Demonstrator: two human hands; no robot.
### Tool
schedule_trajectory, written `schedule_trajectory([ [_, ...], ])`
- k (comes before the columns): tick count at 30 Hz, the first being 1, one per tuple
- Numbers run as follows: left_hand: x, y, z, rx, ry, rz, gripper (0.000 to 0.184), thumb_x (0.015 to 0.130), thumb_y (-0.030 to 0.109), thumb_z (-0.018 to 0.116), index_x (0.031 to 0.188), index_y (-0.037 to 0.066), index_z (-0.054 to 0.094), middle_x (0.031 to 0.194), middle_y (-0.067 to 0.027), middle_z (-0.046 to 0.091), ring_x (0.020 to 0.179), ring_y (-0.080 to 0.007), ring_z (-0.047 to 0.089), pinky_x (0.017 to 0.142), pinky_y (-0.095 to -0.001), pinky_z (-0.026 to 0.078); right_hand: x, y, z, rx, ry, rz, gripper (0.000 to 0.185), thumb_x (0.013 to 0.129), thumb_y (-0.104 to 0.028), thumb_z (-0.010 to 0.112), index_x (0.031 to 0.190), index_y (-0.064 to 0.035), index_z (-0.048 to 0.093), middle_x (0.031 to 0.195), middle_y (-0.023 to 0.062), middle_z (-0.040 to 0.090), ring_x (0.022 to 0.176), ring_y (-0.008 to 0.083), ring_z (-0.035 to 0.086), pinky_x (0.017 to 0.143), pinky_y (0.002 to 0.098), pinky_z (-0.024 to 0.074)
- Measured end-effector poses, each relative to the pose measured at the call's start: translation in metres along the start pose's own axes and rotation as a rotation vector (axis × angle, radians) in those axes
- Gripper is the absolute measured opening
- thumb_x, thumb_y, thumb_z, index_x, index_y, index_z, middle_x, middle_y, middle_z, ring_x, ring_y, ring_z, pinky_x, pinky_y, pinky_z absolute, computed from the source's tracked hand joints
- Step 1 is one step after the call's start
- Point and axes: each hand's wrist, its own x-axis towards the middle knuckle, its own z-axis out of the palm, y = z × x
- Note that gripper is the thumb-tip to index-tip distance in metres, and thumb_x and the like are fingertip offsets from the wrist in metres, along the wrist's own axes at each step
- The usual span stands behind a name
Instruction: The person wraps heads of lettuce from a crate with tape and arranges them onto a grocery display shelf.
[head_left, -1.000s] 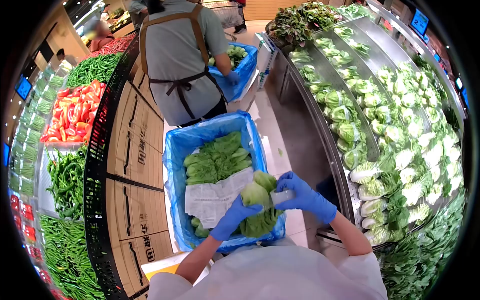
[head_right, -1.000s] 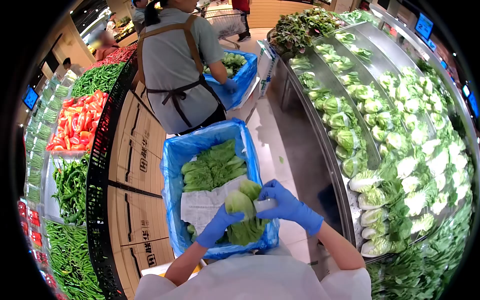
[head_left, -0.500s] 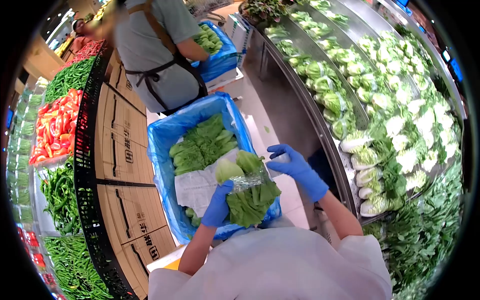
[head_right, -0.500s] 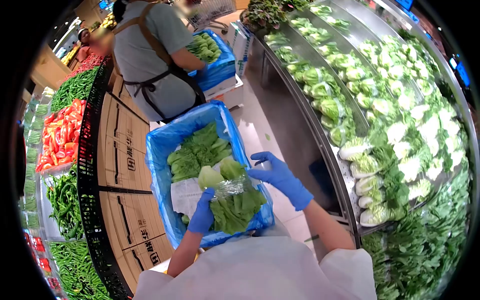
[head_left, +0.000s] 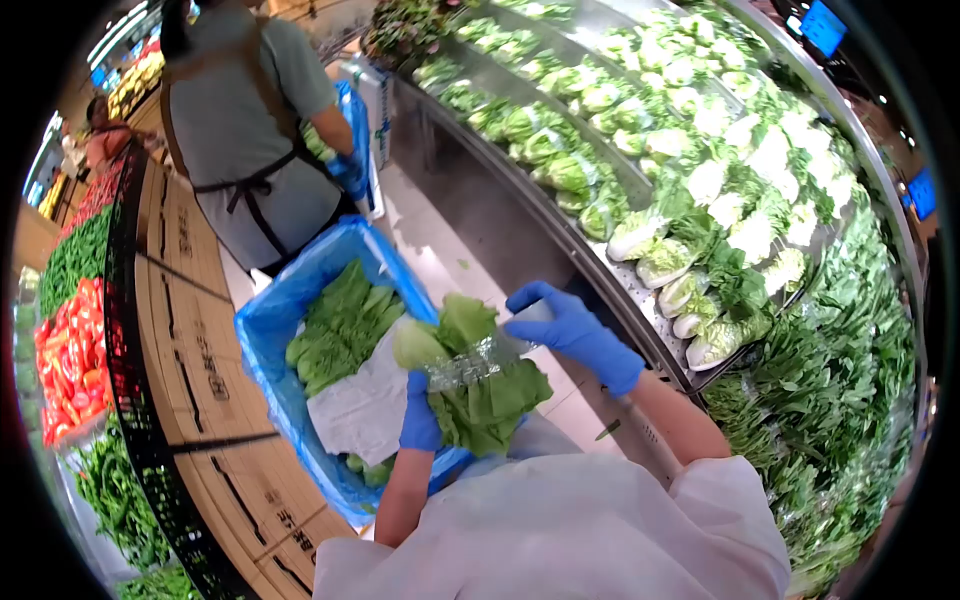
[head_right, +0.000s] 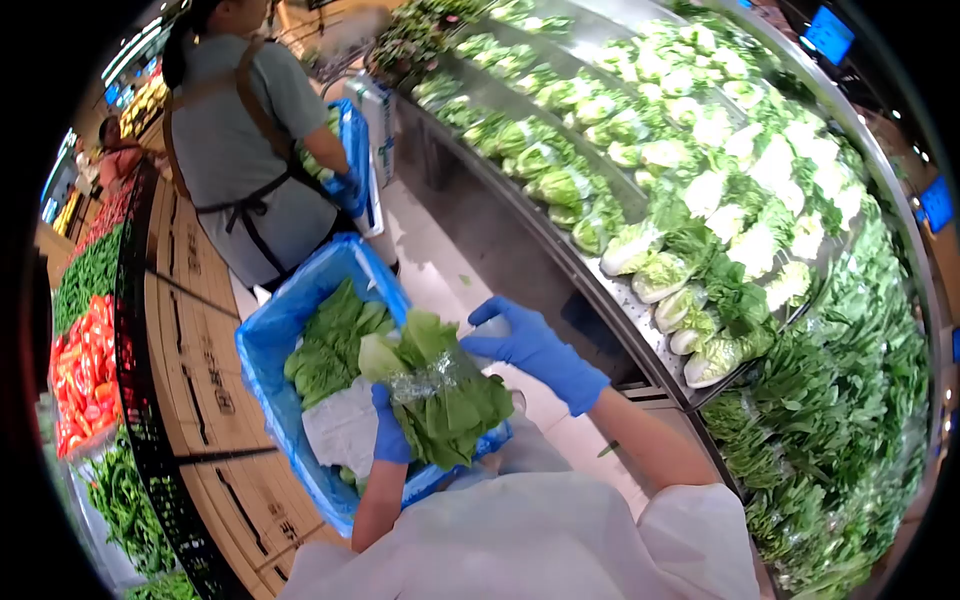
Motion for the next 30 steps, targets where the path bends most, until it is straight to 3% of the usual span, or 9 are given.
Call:
schedule_trajectory([
  [6,0.018,-0.020,-0.006,-0.030,-0.110,0.017,0.060,0.088,0.044,0.045,0.135,0.008,0.034,0.131,-0.0136,0.044,0.117,-0.0290,0.046,0.100,-0.0439,0.038,0.003,0.062,-0.007,-0.543,0.301,-0.366,0.043,0.070,-0.034,0.070,0.101,-0.0070,0.056,0.099,0.0149,0.053,0.090,0.0323,0.055,0.082,0.0376,0.0450],
  [8,0.021,-0.014,0.008,-0.012,-0.085,0.052,0.059,0.088,0.043,0.046,0.135,0.008,0.034,0.131,-0.0135,0.044,0.117,-0.0289,0.046,0.099,-0.0438,0.038,0.043,0.126,-0.052,-0.793,0.185,0.094,0.045,0.070,-0.035,0.068,0.102,-0.0066,0.054,0.107,0.0171,0.047,0.099,0.0334,0.051,0.084,0.0384,0.0438],
  [10,0.029,-0.007,0.025,0.003,-0.057,0.111,0.059,0.088,0.043,0.046,0.135,0.008,0.034,0.131,-0.0134,0.044,0.117,-0.0288,0.046,0.099,-0.0437,0.038,0.012,0.149,-0.086,-0.621,0.458,0.070,0.040,0.070,-0.032,0.069,0.096,-0.0050,0.057,0.095,0.0151,0.059,0.085,0.0301,0.058,0.075,0.0368,0.0474],
  [15,0.064,-0.004,0.080,0.029,-0.028,0.250,0.058,0.088,0.042,0.047,0.134,0.008,0.035,0.130,-0.0132,0.045,0.117,-0.0286,0.046,0.099,-0.0436,0.039,0.010,0.163,-0.152,-0.074,0.325,-0.003,0.043,0.072,-0.034,0.070,0.102,-0.0060,0.057,0.098,0.0148,0.056,0.084,0.0245,0.058,0.075,0.0328,0.0483],
  [17,0.088,-0.009,0.105,0.045,-0.032,0.265,0.058,0.088,0.042,0.047,0.134,0.008,0.035,0.130,-0.0131,0.045,0.116,-0.0286,0.047,0.099,-0.0435,0.039,0.004,0.127,-0.185,0.528,0.249,0.047,0.044,0.074,-0.032,0.069,0.105,-0.0040,0.056,0.100,0.0158,0.058,0.084,0.0250,0.060,0.077,0.0319,0.0495],
  [21,0.136,-0.035,0.154,0.056,-0.067,0.214,0.057,0.088,0.041,0.047,0.134,0.008,0.035,0.130,-0.0129,0.045,0.116,-0.0284,0.047,0.098,-0.0433,0.039,-0.017,0.061,-0.251,1.142,-0.062,-0.201,0.061,0.075,-0.040,0.065,0.118,0.0006,0.047,0.103,0.0211,0.058,0.087,0.0319,0.061,0.078,0.0401,0.0519],
  [23,0.153,-0.053,0.170,0.060,-0.075,0.156,0.057,0.088,0.041,0.048,0.133,0.008,0.035,0.129,-0.0128,0.045,0.116,-0.0284,0.047,0.098,-0.0433,0.039,-0.005,0.064,-0.274,1.437,-0.537,-0.426,0.081,0.071,-0.051,0.066,0.125,0.0036,0.040,0.108,0.0317,0.052,0.093,0.0428,0.058,0.075,0.0482,0.0526],
  [25,0.168,-0.071,0.184,0.049,-0.083,0.100,0.057,0.088,0.040,0.048,0.133,0.008,0.036,0.129,-0.0127,0.046,0.116,-0.0283,0.047,0.098,-0.0432,0.039,0.001,0.052,-0.275,1.517,-0.712,-0.440,0.086,0.071,-0.055,0.065,0.128,0.0039,0.037,0.108,0.0349,0.050,0.094,0.0463,0.056,0.073,0.0507,0.0523],
  [30,0.200,-0.102,0.205,0.043,-0.108,-0.010,0.056,0.088,0.039,0.049,0.133,0.008,0.036,0.129,-0.0125,0.046,0.115,-0.0281,0.048,0.098,-0.0430,0.040,0.032,0.049,-0.278,1.233,-0.523,-0.201,0.081,0.072,-0.050,0.065,0.128,0.0021,0.039,0.114,0.0293,0.051,0.094,0.0399,0.058,0.078,0.0422,0.0517],
])
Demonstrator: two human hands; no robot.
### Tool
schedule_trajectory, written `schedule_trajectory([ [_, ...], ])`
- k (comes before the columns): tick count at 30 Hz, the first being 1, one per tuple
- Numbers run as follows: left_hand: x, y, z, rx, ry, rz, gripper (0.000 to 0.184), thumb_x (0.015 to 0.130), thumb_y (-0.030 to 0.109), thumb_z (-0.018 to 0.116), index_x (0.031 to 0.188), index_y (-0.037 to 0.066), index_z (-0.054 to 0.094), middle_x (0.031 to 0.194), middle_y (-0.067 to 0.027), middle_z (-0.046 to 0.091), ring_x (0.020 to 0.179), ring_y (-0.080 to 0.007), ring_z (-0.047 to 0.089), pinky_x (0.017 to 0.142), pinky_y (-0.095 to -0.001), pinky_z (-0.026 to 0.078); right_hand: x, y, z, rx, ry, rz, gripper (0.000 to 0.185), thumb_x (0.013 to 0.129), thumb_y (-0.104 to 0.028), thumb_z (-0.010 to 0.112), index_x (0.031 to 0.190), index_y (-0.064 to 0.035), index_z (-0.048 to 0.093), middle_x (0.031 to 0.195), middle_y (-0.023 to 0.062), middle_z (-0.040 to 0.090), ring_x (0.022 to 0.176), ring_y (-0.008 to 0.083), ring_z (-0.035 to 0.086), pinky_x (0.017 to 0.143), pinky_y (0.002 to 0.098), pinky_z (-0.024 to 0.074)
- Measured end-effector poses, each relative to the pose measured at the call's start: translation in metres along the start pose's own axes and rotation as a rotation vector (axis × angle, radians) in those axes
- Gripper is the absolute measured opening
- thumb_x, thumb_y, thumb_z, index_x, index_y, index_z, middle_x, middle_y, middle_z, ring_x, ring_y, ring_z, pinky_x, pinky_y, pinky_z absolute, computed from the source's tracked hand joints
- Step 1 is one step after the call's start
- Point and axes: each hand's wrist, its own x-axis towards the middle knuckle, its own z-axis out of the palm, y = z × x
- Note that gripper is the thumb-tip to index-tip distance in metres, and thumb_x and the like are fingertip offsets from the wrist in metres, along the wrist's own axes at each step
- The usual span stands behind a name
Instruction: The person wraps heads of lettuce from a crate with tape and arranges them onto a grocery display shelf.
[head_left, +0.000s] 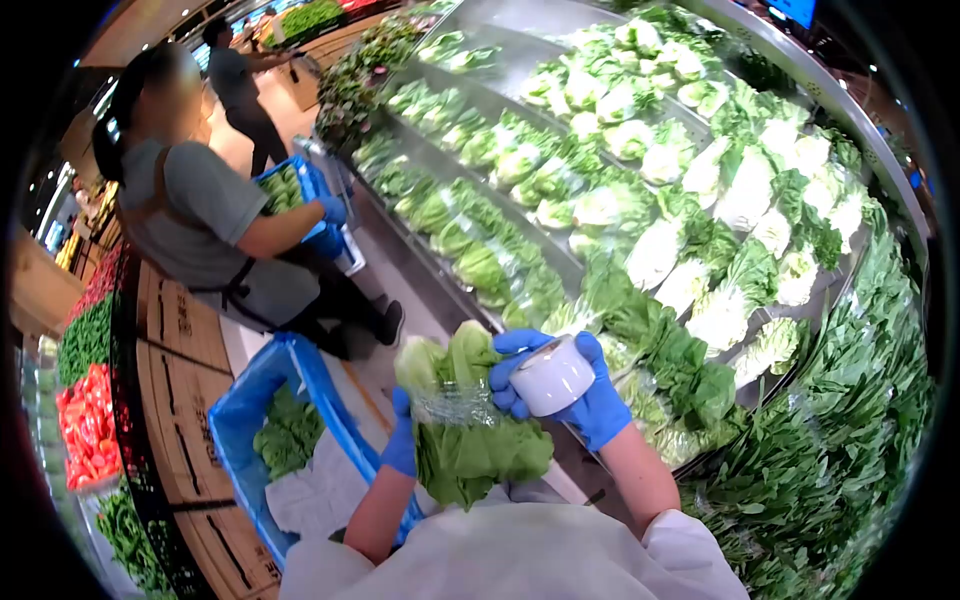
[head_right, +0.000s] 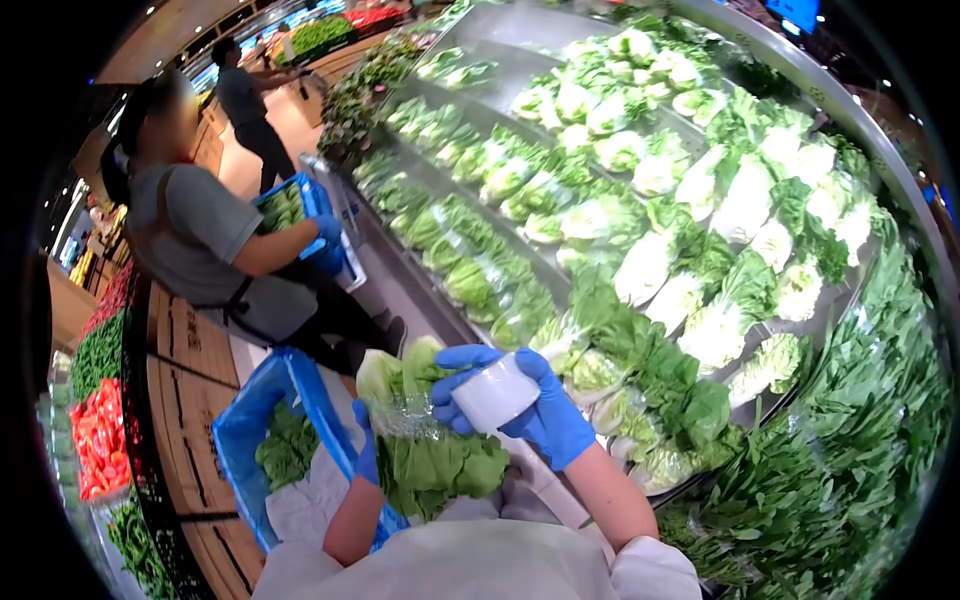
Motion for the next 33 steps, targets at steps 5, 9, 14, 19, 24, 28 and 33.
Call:
schedule_trajectory([
  [5,0.040,-0.015,0.016,-0.013,-0.016,-0.101,0.055,0.088,0.039,0.050,0.132,0.008,0.037,0.128,-0.0123,0.046,0.115,-0.0279,0.048,0.097,-0.0429,0.040,0.005,-0.024,-0.027,0.142,0.118,-0.063,0.080,0.073,-0.052,0.064,0.125,0.0044,0.041,0.110,0.0274,0.052,0.094,0.0359,0.057,0.079,0.0411,0.0499],
  [9,0.085,-0.007,0.028,-0.006,-0.017,-0.109,0.055,0.088,0.038,0.050,0.132,0.008,0.037,0.128,-0.0121,0.047,0.115,-0.0278,0.048,0.097,-0.0427,0.041,0.000,-0.065,-0.044,-0.077,0.356,-0.331,0.076,0.079,-0.049,0.059,0.128,0.0043,0.036,0.115,0.0266,0.051,0.096,0.0340,0.056,0.082,0.0404,0.0490],
  [14,0.193,0.052,0.080,0.645,-0.215,0.100,0.078,0.065,0.014,0.079,0.129,0.002,0.036,0.120,-0.0141,0.050,0.110,-0.0248,0.051,0.095,-0.0386,0.042,-0.021,-0.103,-0.107,0.179,0.512,-0.582,0.063,0.084,-0.037,0.056,0.125,0.0077,0.037,0.115,0.0285,0.050,0.102,0.0380,0.054,0.093,0.0448,0.0446],
  [19,0.329,0.095,0.241,1.454,-1.030,1.655,0.072,0.067,0.026,0.072,0.127,0.005,0.039,0.131,-0.0183,0.042,0.120,-0.0296,0.044,0.097,-0.0422,0.036,-0.012,-0.125,-0.139,0.206,0.799,-0.676,0.051,0.090,-0.029,0.050,0.123,0.0080,0.040,0.119,0.0310,0.047,0.107,0.0415,0.051,0.095,0.0486,0.0422],
  [24,0.445,0.085,0.343,1.748,-1.626,2.084,0.041,0.078,0.015,0.052,0.118,0.007,0.050,0.130,-0.0067,0.047,0.122,-0.0246,0.043,0.093,-0.0377,0.038,0.011,-0.143,-0.136,0.075,0.891,-0.770,0.043,0.091,-0.025,0.047,0.119,0.0071,0.042,0.118,0.0307,0.048,0.107,0.0413,0.051,0.094,0.0488,0.0433],
  [28,0.511,0.047,0.387,1.672,-1.880,2.191,0.047,0.082,0.014,0.047,0.129,0.009,0.042,0.139,-0.0039,0.036,0.128,-0.0223,0.036,0.099,-0.0358,0.036,0.021,-0.149,-0.132,0.061,0.992,-0.900,0.047,0.089,-0.029,0.050,0.118,0.0067,0.044,0.114,0.0304,0.050,0.103,0.0406,0.053,0.092,0.0493,0.0447],
  [33,0.560,0.015,0.399,1.618,-1.921,2.140,0.044,0.082,0.014,0.047,0.126,0.010,0.043,0.140,-0.0034,0.036,0.127,-0.0243,0.035,0.099,-0.0392,0.035,0.004,-0.141,-0.147,0.031,1.043,-0.952,0.052,0.087,-0.036,0.052,0.116,0.0069,0.046,0.111,0.0312,0.050,0.098,0.0411,0.054,0.088,0.0487,0.0462],
])
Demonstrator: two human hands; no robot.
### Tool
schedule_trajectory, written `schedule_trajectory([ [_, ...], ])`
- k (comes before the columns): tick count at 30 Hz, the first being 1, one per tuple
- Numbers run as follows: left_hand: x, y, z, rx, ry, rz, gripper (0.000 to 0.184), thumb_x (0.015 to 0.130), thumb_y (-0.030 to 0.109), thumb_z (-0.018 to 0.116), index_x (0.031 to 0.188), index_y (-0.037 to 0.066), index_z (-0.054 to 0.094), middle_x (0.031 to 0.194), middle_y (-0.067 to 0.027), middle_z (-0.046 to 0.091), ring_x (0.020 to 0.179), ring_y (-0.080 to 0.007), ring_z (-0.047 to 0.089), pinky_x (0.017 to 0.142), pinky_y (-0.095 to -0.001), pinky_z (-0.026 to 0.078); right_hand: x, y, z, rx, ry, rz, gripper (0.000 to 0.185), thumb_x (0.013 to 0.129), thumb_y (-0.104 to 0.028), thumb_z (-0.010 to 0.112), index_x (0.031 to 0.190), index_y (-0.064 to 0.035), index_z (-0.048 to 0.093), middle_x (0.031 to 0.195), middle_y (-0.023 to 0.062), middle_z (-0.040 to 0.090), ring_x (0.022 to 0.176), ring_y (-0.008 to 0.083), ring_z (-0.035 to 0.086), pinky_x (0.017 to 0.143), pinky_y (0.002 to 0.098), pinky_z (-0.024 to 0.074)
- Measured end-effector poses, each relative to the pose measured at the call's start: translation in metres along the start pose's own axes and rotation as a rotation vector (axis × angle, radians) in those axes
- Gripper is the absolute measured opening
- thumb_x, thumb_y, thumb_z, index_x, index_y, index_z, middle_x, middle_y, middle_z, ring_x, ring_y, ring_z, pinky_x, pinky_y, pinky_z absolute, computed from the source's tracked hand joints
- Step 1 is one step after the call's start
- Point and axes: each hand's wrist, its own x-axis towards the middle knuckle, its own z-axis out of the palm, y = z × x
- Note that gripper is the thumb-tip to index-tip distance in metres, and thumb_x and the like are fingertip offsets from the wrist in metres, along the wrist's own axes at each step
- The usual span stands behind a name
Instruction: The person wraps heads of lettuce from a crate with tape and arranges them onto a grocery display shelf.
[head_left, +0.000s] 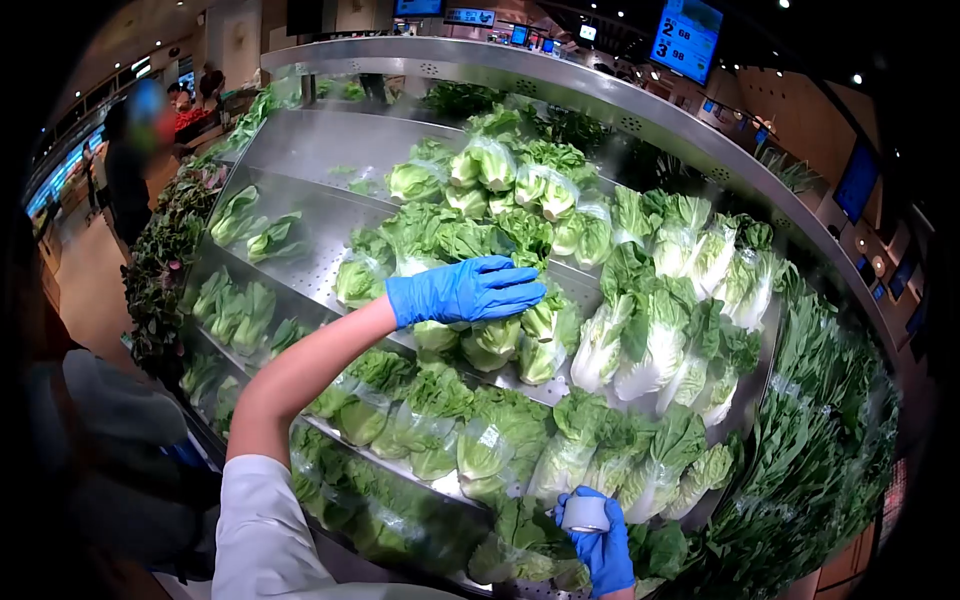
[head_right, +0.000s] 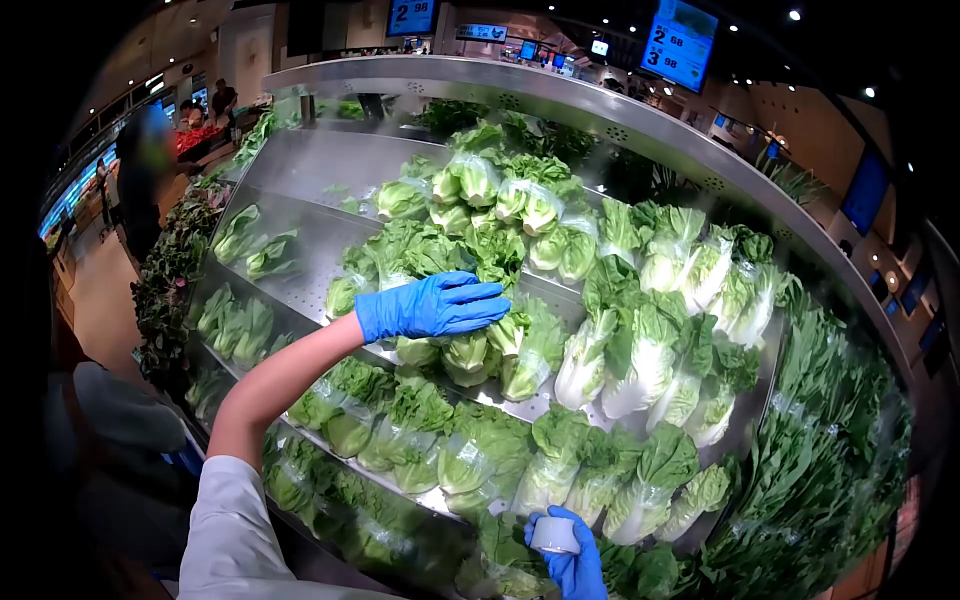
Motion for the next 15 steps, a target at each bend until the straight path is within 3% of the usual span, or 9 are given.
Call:
schedule_trajectory([
  [3,-0.016,-0.004,0.010,0.047,0.010,-0.082,0.047,0.079,0.013,0.049,0.126,0.007,0.043,0.138,-0.0072,0.037,0.124,-0.0248,0.039,0.098,-0.0394,0.036,-0.002,-0.006,-0.004,0.068,0.054,0.022,0.053,0.087,-0.037,0.052,0.115,0.0068,0.046,0.111,0.0297,0.048,0.098,0.0397,0.052,0.087,0.0483,0.0464],
  [6,-0.046,-0.005,0.000,-0.035,0.043,-0.285,0.052,0.077,0.009,0.050,0.128,0.005,0.041,0.132,-0.0114,0.042,0.120,-0.0259,0.042,0.098,-0.0407,0.036,0.022,-0.003,-0.016,0.116,-0.018,0.082,0.053,0.087,-0.037,0.052,0.117,0.0062,0.045,0.111,0.0301,0.048,0.097,0.0391,0.052,0.086,0.0472,0.0468],
  [8,-0.073,-0.015,-0.008,0.049,0.015,-0.310,0.051,0.077,0.009,0.051,0.127,0.005,0.043,0.130,-0.0118,0.044,0.119,-0.0266,0.043,0.097,-0.0423,0.037,0.041,0.001,-0.007,0.090,-0.090,0.105,0.053,0.087,-0.037,0.052,0.118,0.0054,0.044,0.111,0.0303,0.048,0.097,0.0398,0.053,0.087,0.0478,0.0466],
  [13,-0.152,-0.067,-0.014,0.309,-0.168,-0.376,0.051,0.078,0.015,0.051,0.129,0.019,0.045,0.132,0.0025,0.046,0.120,-0.0154,0.044,0.101,-0.0454,0.030,0.058,0.027,0.046,0.027,-0.107,0.157,0.052,0.087,-0.036,0.052,0.117,0.0055,0.045,0.112,0.0308,0.050,0.099,0.0423,0.054,0.089,0.0500,0.0453],
  [15,-0.175,-0.097,-0.004,0.306,-0.139,-0.423,0.055,0.077,0.014,0.052,0.131,0.020,0.043,0.133,0.0035,0.045,0.121,-0.0158,0.044,0.102,-0.0480,0.028,0.062,0.039,0.063,-0.022,-0.102,0.157,0.050,0.087,-0.036,0.052,0.115,0.0052,0.047,0.112,0.0301,0.051,0.100,0.0411,0.054,0.088,0.0480,0.0461],
])
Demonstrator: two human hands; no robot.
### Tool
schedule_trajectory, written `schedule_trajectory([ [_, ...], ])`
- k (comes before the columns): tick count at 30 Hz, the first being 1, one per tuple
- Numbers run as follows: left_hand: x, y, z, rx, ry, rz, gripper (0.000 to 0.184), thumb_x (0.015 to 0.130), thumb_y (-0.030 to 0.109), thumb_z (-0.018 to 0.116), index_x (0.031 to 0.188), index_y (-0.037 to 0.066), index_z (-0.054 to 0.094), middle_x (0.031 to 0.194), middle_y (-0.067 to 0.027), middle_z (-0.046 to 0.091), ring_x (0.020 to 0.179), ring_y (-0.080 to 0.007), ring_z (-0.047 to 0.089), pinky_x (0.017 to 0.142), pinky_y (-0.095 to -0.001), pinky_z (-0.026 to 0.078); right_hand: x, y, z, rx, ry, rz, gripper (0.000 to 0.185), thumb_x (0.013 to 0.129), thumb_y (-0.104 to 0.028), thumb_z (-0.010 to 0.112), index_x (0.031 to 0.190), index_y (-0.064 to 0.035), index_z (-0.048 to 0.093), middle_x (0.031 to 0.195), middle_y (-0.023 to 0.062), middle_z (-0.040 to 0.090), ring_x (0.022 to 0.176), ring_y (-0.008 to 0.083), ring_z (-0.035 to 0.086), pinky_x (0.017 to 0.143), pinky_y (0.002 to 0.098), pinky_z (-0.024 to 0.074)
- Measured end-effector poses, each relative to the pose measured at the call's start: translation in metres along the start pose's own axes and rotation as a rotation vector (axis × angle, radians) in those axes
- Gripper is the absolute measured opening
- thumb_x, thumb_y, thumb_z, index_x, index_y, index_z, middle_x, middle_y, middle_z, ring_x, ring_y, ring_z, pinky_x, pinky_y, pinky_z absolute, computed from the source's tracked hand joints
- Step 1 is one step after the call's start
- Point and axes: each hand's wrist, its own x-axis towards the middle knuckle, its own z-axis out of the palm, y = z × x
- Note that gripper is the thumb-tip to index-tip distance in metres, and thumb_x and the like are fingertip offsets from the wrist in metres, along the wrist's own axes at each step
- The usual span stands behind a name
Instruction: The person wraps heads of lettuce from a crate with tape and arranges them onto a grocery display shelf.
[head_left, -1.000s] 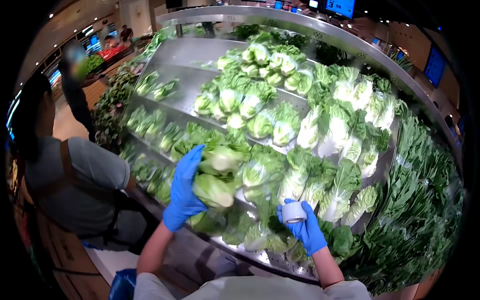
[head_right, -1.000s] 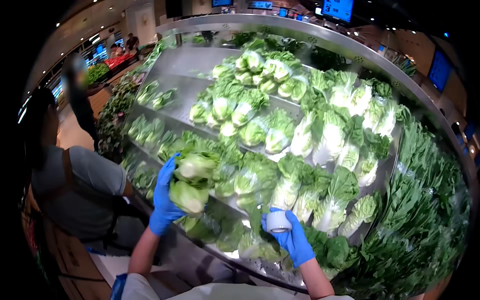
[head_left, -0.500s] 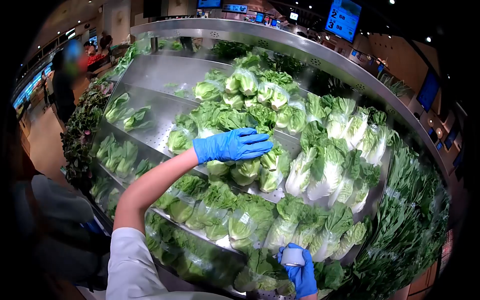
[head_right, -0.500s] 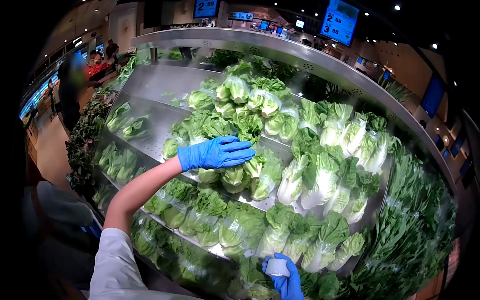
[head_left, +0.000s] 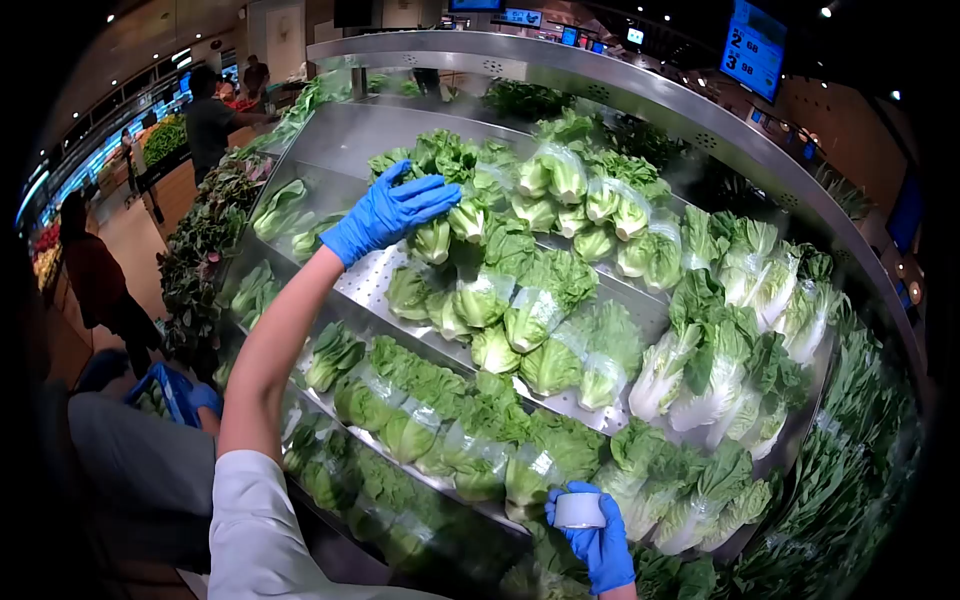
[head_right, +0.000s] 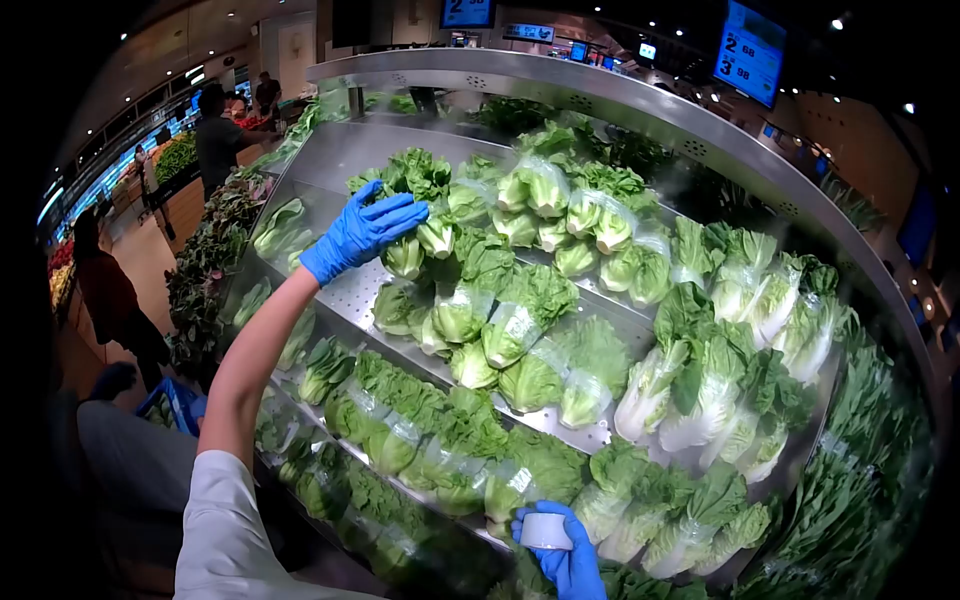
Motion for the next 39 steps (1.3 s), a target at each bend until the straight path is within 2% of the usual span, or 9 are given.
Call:
schedule_trajectory([
  [9,0.034,-0.089,0.108,-0.122,0.087,0.065,0.062,0.078,0.006,0.050,0.136,0.025,0.035,0.140,0.0057,0.037,0.124,-0.0175,0.041,0.103,-0.0482,0.028,0.020,0.022,0.046,-0.037,0.165,-0.128,0.052,0.083,-0.038,0.057,0.112,0.0049,0.049,0.113,0.0295,0.050,0.104,0.0393,0.052,0.092,0.0484,0.0444],
  [11,0.050,-0.094,0.117,-0.093,-0.009,0.105,0.063,0.079,0.006,0.049,0.137,0.026,0.033,0.141,0.0063,0.035,0.124,-0.0175,0.041,0.104,-0.0486,0.029,0.019,0.019,0.089,0.049,0.321,-0.089,0.039,0.091,-0.020,0.049,0.118,0.0086,0.044,0.106,0.0122,0.058,0.091,0.0160,0.057,0.083,0.0274,0.0472],
  [19,0.098,-0.085,0.191,-0.030,0.138,-0.040,0.077,0.077,0.000,0.048,0.139,0.038,0.023,0.134,0.0002,0.040,0.106,-0.0207,0.052,0.094,-0.0436,0.041,0.045,0.014,0.143,0.008,0.534,-0.155,0.031,0.092,-0.019,0.048,0.112,0.0045,0.050,0.088,0.0057,0.058,0.069,0.0095,0.052,0.063,0.0207,0.0453],
  [20,0.099,-0.080,0.199,-0.045,0.049,-0.112,0.080,0.078,-0.002,0.047,0.139,0.041,0.018,0.128,-0.0016,0.044,0.088,-0.0219,0.056,0.077,-0.0435,0.049,0.046,0.016,0.127,0.050,0.451,-0.154,0.028,0.092,-0.019,0.048,0.110,0.0031,0.051,0.088,0.0052,0.058,0.068,0.0088,0.052,0.062,0.0210,0.0450],
  [25,0.091,-0.086,0.185,-0.450,-0.311,-0.177,0.083,0.076,-0.007,0.046,0.141,0.035,0.017,0.123,-0.0095,0.048,0.091,-0.0304,0.058,0.079,-0.0413,0.050,0.063,0.021,0.124,0.186,0.662,-0.049,0.028,0.091,-0.020,0.050,0.107,0.0024,0.053,0.084,0.0038,0.058,0.063,0.0062,0.050,0.055,0.0190,0.0435],
  [27,0.078,-0.095,0.200,-0.693,0.108,-0.191,0.078,0.075,-0.011,0.042,0.140,0.030,0.025,0.126,-0.0101,0.048,0.098,-0.0316,0.056,0.086,-0.0384,0.048,0.064,0.018,0.138,0.132,0.610,-0.052,0.026,0.091,-0.019,0.050,0.107,0.0012,0.053,0.084,0.0031,0.058,0.061,0.0065,0.050,0.052,0.0198,0.0432],
  [29,0.066,-0.098,0.206,-0.799,0.064,-0.280,0.072,0.077,-0.010,0.043,0.138,0.026,0.031,0.131,-0.0103,0.045,0.106,-0.0321,0.053,0.089,-0.0361,0.046,0.068,0.024,0.113,0.195,0.505,-0.040,0.032,0.090,-0.024,0.052,0.110,0.0013,0.052,0.089,0.0063,0.060,0.065,0.0106,0.054,0.056,0.0258,0.0469],
  [31,0.056,-0.093,0.195,-0.738,0.401,-0.484,0.061,0.081,-0.002,0.051,0.134,0.025,0.037,0.124,-0.0097,0.050,0.105,-0.0272,0.056,0.085,-0.0355,0.048,0.077,0.028,0.101,-0.017,0.216,-0.147,0.054,0.082,-0.039,0.058,0.112,0.0044,0.049,0.114,0.0294,0.049,0.104,0.0390,0.052,0.091,0.0477,0.0446],
  [39,0.015,0.005,0.065,-1.327,0.823,-0.926,0.033,0.092,0.008,0.047,0.124,0.001,0.046,0.120,-0.0088,0.053,0.102,-0.0150,0.055,0.088,-0.0252,0.045,0.105,0.018,0.144,-0.007,-0.176,-0.122,0.052,0.085,-0.041,0.054,0.117,-0.0001,0.047,0.119,0.0240,0.049,0.105,0.0347,0.053,0.094,0.0431,0.0428],
])
